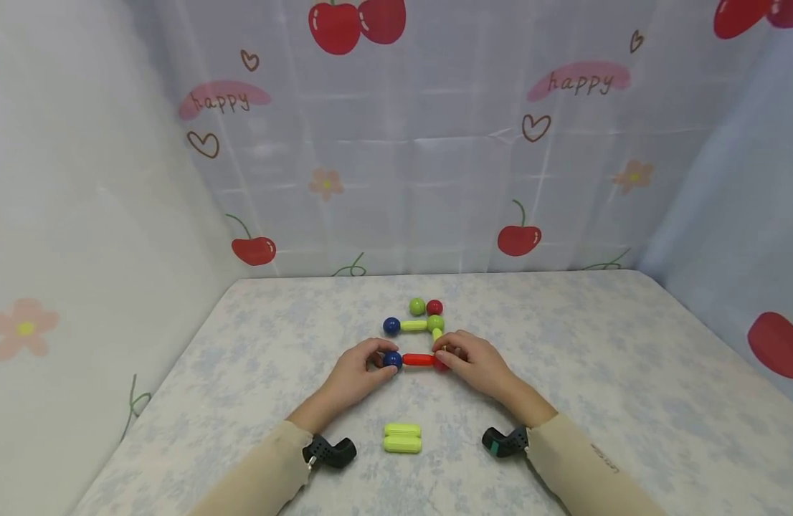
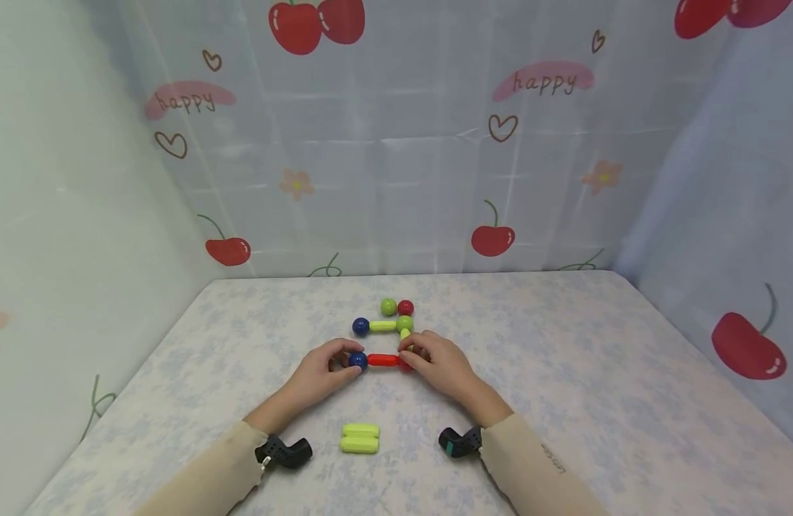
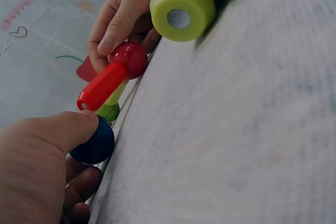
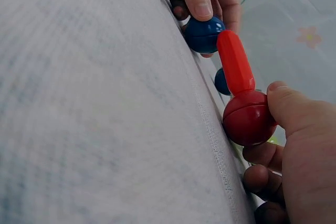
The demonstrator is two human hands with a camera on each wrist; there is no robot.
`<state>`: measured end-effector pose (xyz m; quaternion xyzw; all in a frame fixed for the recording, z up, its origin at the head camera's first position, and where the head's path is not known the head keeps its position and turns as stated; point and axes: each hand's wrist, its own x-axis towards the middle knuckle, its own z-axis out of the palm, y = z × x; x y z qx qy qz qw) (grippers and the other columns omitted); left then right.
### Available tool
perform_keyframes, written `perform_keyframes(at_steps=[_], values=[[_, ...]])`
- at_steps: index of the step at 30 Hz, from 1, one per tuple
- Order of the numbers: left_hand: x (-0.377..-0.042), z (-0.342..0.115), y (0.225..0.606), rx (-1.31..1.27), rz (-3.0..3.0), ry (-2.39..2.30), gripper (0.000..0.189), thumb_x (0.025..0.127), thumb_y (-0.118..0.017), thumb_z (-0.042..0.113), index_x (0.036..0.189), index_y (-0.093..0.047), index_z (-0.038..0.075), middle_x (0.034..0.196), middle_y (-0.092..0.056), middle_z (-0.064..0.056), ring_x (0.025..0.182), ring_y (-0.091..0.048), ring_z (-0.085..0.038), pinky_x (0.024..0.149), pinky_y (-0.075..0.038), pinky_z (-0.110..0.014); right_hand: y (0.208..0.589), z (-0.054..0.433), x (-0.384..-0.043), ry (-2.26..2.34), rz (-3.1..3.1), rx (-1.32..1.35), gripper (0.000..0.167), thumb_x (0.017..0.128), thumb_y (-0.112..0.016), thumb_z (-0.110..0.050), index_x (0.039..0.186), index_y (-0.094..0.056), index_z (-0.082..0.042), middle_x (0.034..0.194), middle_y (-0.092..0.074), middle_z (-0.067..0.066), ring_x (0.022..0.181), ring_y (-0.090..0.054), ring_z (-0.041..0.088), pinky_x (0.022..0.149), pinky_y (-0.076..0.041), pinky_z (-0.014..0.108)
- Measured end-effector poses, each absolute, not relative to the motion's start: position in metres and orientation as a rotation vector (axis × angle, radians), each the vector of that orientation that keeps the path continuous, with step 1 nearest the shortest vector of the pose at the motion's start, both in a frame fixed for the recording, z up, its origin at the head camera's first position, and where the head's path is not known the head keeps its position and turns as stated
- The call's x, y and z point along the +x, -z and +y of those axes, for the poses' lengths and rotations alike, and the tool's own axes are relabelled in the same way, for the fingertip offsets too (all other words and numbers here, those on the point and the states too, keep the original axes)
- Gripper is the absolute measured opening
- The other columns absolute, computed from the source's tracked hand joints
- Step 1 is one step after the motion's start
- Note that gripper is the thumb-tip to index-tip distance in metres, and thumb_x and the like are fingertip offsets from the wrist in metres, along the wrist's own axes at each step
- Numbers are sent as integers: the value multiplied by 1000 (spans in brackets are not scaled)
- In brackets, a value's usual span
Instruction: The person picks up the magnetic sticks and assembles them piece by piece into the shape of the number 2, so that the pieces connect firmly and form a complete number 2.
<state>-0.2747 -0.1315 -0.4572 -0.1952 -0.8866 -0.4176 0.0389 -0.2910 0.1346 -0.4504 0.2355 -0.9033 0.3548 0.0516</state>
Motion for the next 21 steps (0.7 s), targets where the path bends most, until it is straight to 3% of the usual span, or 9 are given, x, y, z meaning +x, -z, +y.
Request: perform_keyframes(at_steps=[13,21], values=[[-274,-130,458,-614,-2721,1244,32,91,-75,20,121,-66,23,113,-67,7,91,-60,-8,78,-49,-27,450,136,-289,-1074,-2718,723,15,95,-69,-31,107,-72,-21,84,-55,-8,68,-49,9,61,-41,24],[-274,-131,458,-606,-2706,1245,32,91,-74,19,122,-66,22,114,-67,6,90,-60,-8,77,-48,-26,449,135,-289,-1059,-2744,725,16,95,-70,-33,108,-71,-24,87,-57,-10,69,-51,9,63,-43,25]])
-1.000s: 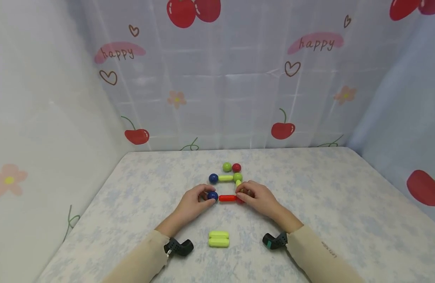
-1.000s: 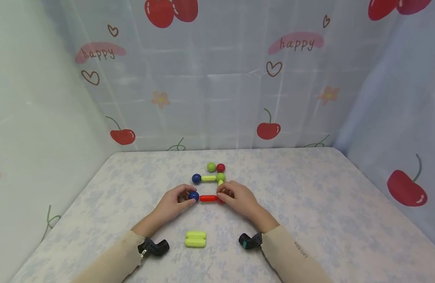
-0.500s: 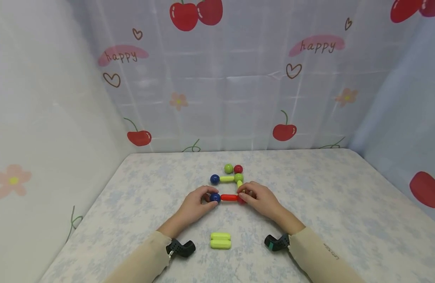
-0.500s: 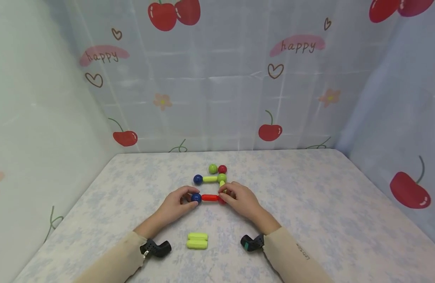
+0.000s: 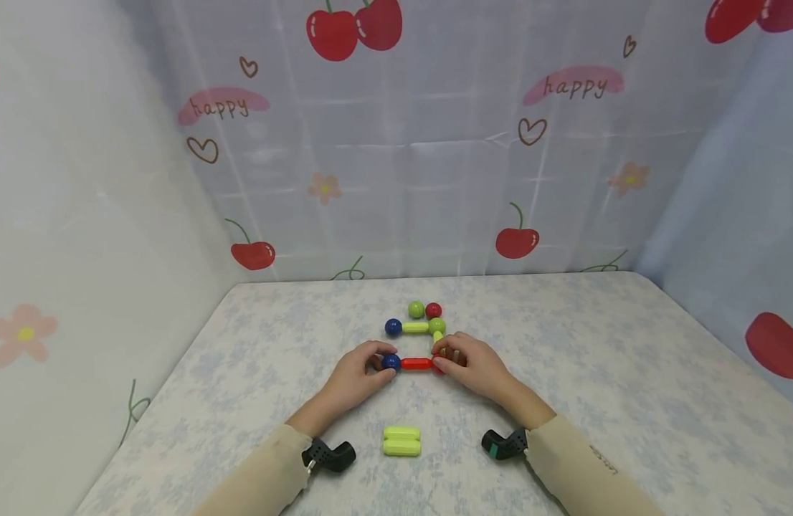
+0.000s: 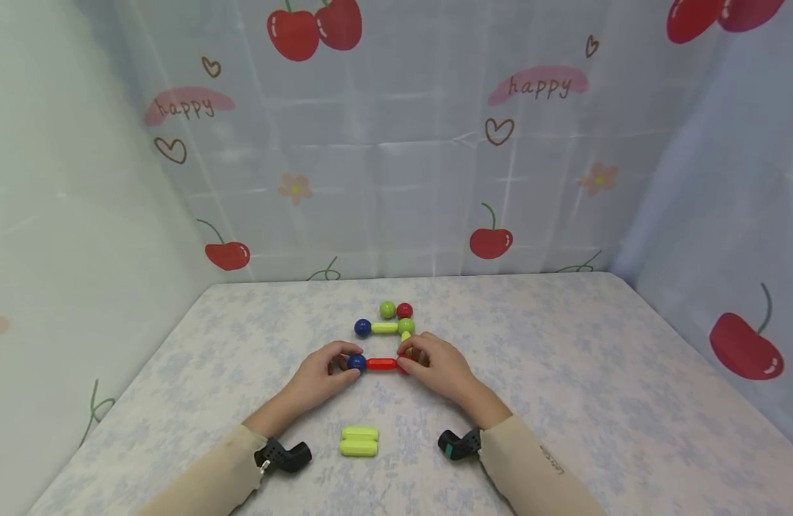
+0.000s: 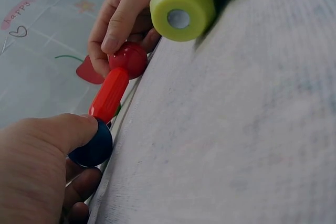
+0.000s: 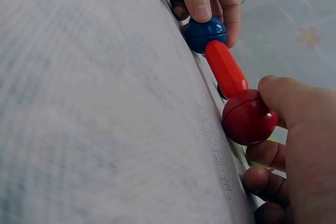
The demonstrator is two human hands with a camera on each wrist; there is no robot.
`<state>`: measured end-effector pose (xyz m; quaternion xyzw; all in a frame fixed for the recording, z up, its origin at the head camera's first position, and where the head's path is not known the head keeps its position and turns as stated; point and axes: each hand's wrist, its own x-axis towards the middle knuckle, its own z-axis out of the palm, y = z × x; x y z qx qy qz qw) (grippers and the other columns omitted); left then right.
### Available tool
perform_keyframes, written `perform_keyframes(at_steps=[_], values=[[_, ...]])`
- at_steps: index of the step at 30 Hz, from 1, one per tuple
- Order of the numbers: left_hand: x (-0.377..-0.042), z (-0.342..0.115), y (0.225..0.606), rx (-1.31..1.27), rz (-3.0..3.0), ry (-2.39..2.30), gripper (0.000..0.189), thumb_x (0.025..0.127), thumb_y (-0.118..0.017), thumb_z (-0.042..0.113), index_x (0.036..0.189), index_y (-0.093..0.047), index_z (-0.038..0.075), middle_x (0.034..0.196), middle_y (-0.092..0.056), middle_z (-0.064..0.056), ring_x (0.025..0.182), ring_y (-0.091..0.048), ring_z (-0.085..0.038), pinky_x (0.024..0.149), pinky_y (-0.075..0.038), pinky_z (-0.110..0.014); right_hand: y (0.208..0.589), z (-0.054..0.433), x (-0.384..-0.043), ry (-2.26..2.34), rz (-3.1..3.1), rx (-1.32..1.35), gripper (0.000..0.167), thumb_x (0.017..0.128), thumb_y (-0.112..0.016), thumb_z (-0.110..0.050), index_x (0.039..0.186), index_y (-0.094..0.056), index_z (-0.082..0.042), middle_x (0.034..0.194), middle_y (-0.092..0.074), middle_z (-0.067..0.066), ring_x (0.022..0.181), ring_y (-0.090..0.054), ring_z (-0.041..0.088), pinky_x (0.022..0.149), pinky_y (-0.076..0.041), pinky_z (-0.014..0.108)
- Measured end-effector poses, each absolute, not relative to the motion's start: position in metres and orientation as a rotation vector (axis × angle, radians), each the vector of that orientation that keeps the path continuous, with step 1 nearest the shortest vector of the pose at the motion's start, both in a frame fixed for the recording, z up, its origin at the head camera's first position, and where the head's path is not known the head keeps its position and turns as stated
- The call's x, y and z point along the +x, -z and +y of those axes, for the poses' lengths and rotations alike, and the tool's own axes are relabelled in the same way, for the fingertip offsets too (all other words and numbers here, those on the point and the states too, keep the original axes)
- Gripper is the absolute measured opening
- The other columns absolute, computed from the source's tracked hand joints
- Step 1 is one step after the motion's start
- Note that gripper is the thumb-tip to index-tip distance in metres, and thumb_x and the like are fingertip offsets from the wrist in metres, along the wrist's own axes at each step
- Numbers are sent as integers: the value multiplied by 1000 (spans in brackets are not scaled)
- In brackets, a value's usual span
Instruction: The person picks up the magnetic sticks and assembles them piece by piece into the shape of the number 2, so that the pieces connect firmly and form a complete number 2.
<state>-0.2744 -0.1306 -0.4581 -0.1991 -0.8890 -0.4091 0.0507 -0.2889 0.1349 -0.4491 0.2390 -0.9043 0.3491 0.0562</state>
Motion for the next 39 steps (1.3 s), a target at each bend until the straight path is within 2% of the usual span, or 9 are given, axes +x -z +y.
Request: perform_keyframes(at_steps=[10,15,21,24,28,34,39], values=[[-274,-132,460,-592,-2707,1237,33,92,-74,20,124,-65,22,116,-66,4,88,-59,-9,74,-47,-26,452,133,-292,-1060,-2750,735,19,94,-70,-34,110,-70,-24,88,-57,-10,69,-51,10,62,-44,25],[-275,-133,461,-599,-2702,1221,35,91,-74,19,125,-64,21,110,-64,4,86,-59,-8,73,-47,-25,453,133,-293,-1054,-2752,730,19,94,-70,-34,110,-70,-23,88,-58,-10,69,-51,9,63,-44,25],[-277,-133,460,-614,-2648,1276,43,90,-75,15,131,-61,17,121,-53,-1,83,-58,-9,70,-48,-23,452,134,-293,-1020,-2755,691,19,94,-70,-31,111,-70,-23,89,-57,-8,70,-50,9,62,-44,25],[-278,-132,459,-592,-2622,1308,40,90,-75,14,127,-61,16,119,-49,-3,82,-57,-9,68,-47,-22,452,134,-293,-978,-2753,667,19,94,-70,-31,111,-70,-24,88,-57,-8,69,-49,9,61,-42,25],[-277,-132,458,-617,-2597,1369,27,91,-74,15,114,-62,19,105,-53,-2,80,-55,-11,68,-47,-23,451,135,-293,-927,-2745,641,18,94,-70,-31,111,-70,-24,87,-56,-8,68,-48,9,59,-41,25],[-272,-131,452,-815,-2745,1488,10,94,-71,27,103,-67,24,88,-61,6,76,-54,-10,67,-45,-23,452,136,-292,-922,-2737,617,18,94,-70,-32,111,-70,-25,87,-56,-8,68,-49,8,59,-41,25],[-270,-131,445,-1155,-2882,1403,13,91,-74,32,102,-70,26,95,-65,10,87,-56,-8,78,-47,-23,453,136,-292,-938,-2729,621,17,95,-69,-32,110,-69,-25,87,-57,-8,68,-50,8,60,-42,24]])
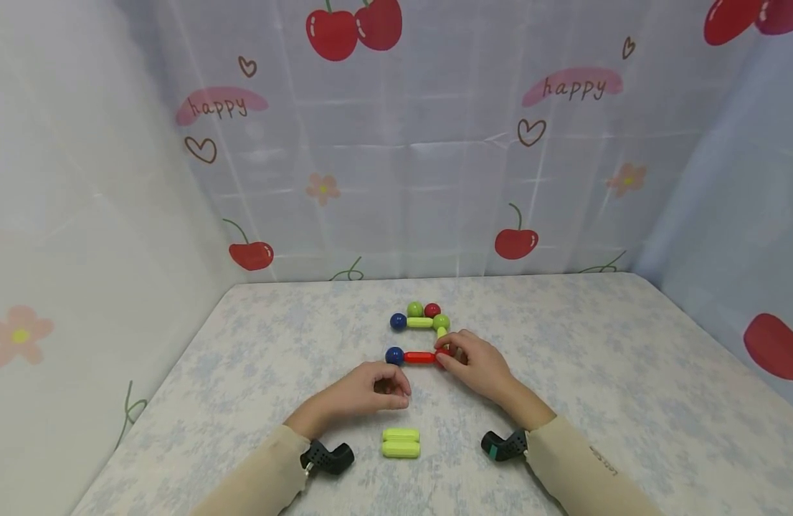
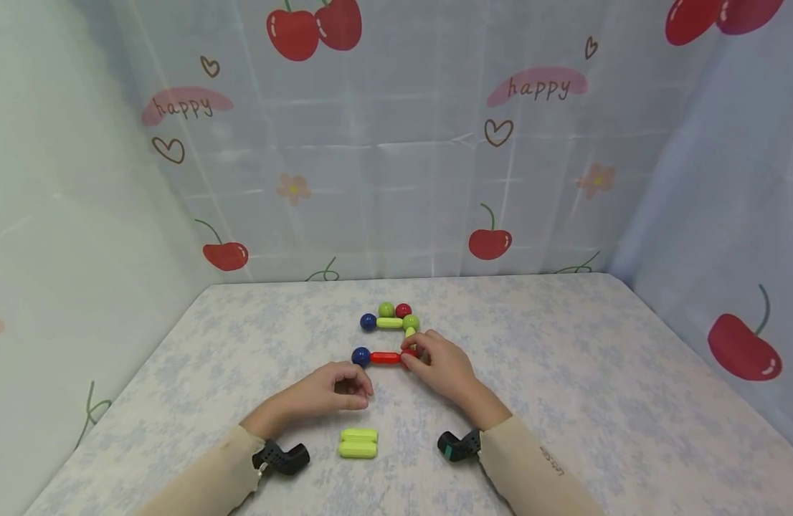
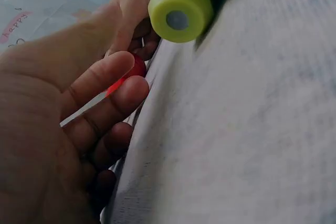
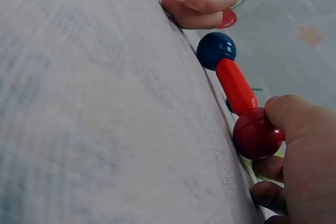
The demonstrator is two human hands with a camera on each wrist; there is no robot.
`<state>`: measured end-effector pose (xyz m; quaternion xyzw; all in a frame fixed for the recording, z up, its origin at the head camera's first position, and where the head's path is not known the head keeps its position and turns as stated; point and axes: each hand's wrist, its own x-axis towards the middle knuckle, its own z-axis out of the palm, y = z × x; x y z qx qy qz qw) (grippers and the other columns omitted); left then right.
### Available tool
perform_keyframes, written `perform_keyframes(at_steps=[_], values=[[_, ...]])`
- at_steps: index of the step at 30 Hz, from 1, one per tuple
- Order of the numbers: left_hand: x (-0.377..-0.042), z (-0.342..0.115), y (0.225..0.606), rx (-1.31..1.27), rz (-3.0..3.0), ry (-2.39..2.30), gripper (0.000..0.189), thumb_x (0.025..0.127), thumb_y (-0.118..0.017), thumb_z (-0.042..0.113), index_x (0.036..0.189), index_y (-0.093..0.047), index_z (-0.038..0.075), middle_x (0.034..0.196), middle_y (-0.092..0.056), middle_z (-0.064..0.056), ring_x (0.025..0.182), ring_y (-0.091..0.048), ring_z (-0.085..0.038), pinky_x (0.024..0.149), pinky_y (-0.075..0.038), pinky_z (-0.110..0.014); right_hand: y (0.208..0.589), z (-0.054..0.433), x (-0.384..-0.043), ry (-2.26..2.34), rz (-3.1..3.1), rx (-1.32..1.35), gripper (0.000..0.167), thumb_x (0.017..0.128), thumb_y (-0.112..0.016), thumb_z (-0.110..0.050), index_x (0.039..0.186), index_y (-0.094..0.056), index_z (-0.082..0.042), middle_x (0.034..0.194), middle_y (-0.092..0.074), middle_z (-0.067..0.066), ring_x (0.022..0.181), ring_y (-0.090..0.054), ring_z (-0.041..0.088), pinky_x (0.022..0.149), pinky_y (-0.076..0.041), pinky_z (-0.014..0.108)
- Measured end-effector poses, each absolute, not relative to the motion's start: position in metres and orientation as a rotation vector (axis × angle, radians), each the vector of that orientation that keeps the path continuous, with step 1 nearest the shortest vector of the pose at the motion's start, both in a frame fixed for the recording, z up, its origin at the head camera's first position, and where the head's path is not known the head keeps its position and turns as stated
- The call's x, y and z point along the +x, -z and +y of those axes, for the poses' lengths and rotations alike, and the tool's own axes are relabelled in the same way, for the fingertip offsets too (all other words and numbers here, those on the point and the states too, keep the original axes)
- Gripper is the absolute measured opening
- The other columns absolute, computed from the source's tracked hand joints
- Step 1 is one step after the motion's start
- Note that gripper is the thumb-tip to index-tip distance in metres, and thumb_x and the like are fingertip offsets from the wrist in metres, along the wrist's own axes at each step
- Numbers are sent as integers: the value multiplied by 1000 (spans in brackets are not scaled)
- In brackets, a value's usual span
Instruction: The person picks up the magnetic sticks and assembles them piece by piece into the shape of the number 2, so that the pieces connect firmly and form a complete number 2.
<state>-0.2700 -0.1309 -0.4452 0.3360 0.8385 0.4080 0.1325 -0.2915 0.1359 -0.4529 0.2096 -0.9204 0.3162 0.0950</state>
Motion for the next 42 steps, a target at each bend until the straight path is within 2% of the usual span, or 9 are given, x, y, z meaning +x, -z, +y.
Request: perform_keyframes(at_steps=[2,7,14,20,22,29,35,42], values=[[-270,-132,443,1058,2411,-1095,18,89,-77,33,105,-70,28,102,-65,13,93,-55,-7,85,-46,-24,453,136,-292,-940,-2725,624,17,95,-69,-32,110,-69,-25,87,-57,-8,68,-50,8,60,-42,24],[-271,-134,439,1143,2419,-908,31,85,-79,42,112,-69,35,112,-60,20,104,-49,-5,98,-34,-33,453,135,-294,-937,-2725,622,17,95,-69,-32,110,-69,-25,87,-57,-8,69,-50,8,61,-43,25],[-268,-135,435,1135,2386,-824,31,86,-78,43,114,-67,39,117,-54,21,113,-45,-4,103,-27,-41,452,135,-295,-935,-2731,627,17,95,-68,-32,110,-69,-25,87,-57,-8,69,-51,8,62,-43,25],[-265,-134,433,1153,2342,-804,25,88,-75,37,112,-68,37,119,-52,21,120,-42,-2,104,-24,-44,453,135,-294,-940,-2741,623,17,96,-68,-32,111,-69,-25,88,-58,-8,69,-51,8,62,-43,25],[-265,-133,431,1158,2341,-797,24,88,-75,36,111,-68,36,118,-52,21,118,-43,-2,103,-25,-43,454,135,-294,-940,-2740,619,17,96,-68,-32,111,-68,-26,88,-58,-8,69,-51,8,62,-43,25],[-263,-132,429,1196,2369,-754,19,88,-76,37,105,-69,34,101,-56,16,99,-46,-3,94,-25,-37,455,136,-294,-949,-2734,619,16,95,-68,-32,110,-68,-26,88,-58,-8,69,-52,8,62,-44,25],[-260,-130,426,1190,2373,-757,14,87,-77,34,99,-70,32,99,-58,15,97,-48,-4,93,-25,-36,456,137,-294,-949,-2733,620,17,96,-68,-33,111,-68,-26,89,-58,-9,69,-52,7,63,-44,25],[-259,-127,426,1280,2423,-698,14,86,-78,29,93,-68,35,94,-56,20,92,-49,-2,88,-26,-32,455,137,-294,-946,-2733,615,17,95,-68,-33,111,-68,-27,89,-59,-8,70,-51,7,63,-43,26]])
